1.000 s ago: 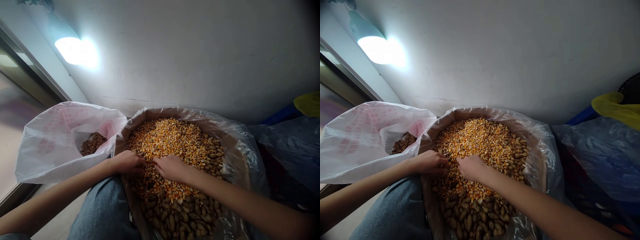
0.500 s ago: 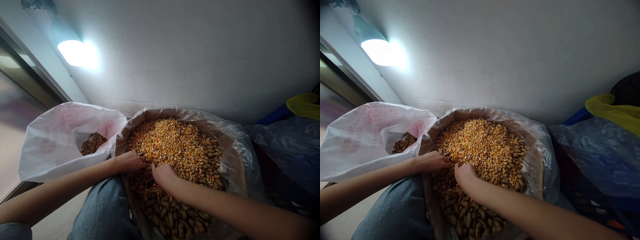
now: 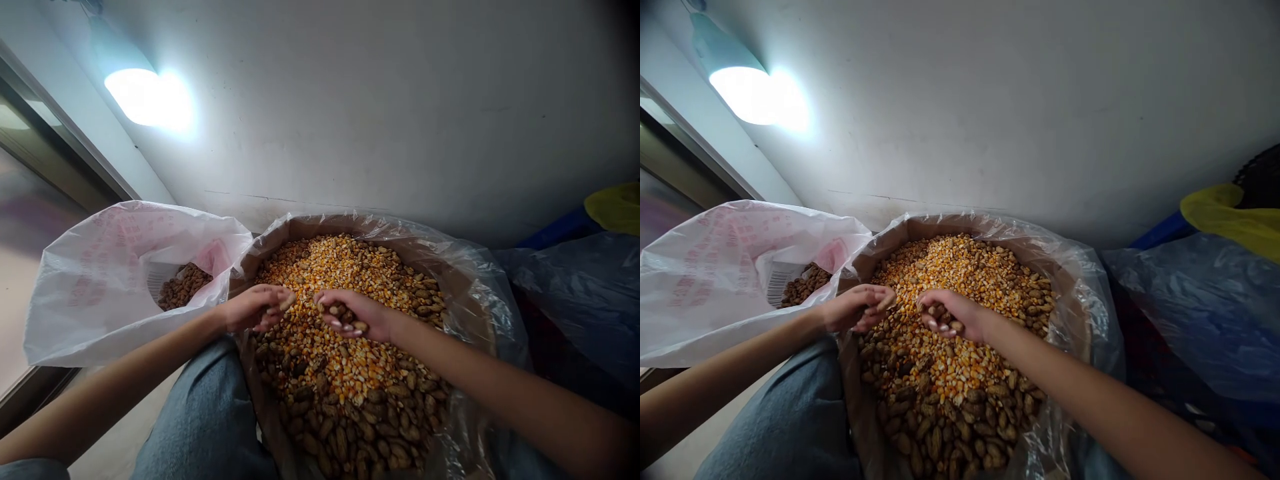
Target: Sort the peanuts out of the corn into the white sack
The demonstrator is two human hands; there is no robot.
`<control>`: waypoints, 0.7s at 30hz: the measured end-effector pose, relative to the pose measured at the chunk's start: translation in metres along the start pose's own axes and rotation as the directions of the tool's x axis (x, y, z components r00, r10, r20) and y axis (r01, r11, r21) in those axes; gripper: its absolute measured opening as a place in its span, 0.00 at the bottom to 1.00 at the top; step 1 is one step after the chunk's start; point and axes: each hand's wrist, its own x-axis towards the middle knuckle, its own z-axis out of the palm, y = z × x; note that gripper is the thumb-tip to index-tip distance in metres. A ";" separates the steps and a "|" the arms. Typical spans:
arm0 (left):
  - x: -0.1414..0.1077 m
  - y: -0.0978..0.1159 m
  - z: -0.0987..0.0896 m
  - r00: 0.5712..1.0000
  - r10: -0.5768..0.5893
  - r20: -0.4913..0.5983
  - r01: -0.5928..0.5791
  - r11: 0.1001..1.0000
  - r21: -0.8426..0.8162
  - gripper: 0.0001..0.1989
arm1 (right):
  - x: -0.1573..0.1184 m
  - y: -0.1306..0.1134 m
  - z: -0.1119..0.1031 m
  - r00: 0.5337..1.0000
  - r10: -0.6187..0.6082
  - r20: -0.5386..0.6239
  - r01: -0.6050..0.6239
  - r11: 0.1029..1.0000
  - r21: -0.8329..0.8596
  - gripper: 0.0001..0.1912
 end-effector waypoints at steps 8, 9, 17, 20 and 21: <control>-0.001 0.006 -0.004 0.960 0.035 -0.279 -0.152 0.900 -0.408 0.07 | 0.001 0.001 0.001 0.986 -0.161 0.044 0.135 0.923 0.361 0.07; -0.001 0.007 -0.003 0.961 0.021 -0.276 -0.133 0.908 -0.396 0.09 | 0.002 0.002 0.002 0.986 -0.159 0.051 0.129 0.920 0.369 0.08; -0.001 0.006 -0.002 0.982 -0.014 -0.190 0.015 1.000 0.005 0.19 | 0.008 0.013 0.014 1.000 0.002 -0.009 0.000 0.984 0.176 0.09; -0.010 0.011 0.003 0.988 0.025 -0.155 0.066 0.829 0.555 0.15 | 0.015 0.021 0.021 0.996 0.004 -0.090 -0.014 0.994 -0.109 0.11; -0.014 0.011 0.005 0.989 0.047 -0.143 0.074 0.678 0.731 0.13 | 0.017 0.023 0.024 0.991 -0.026 -0.132 -0.009 0.967 -0.256 0.12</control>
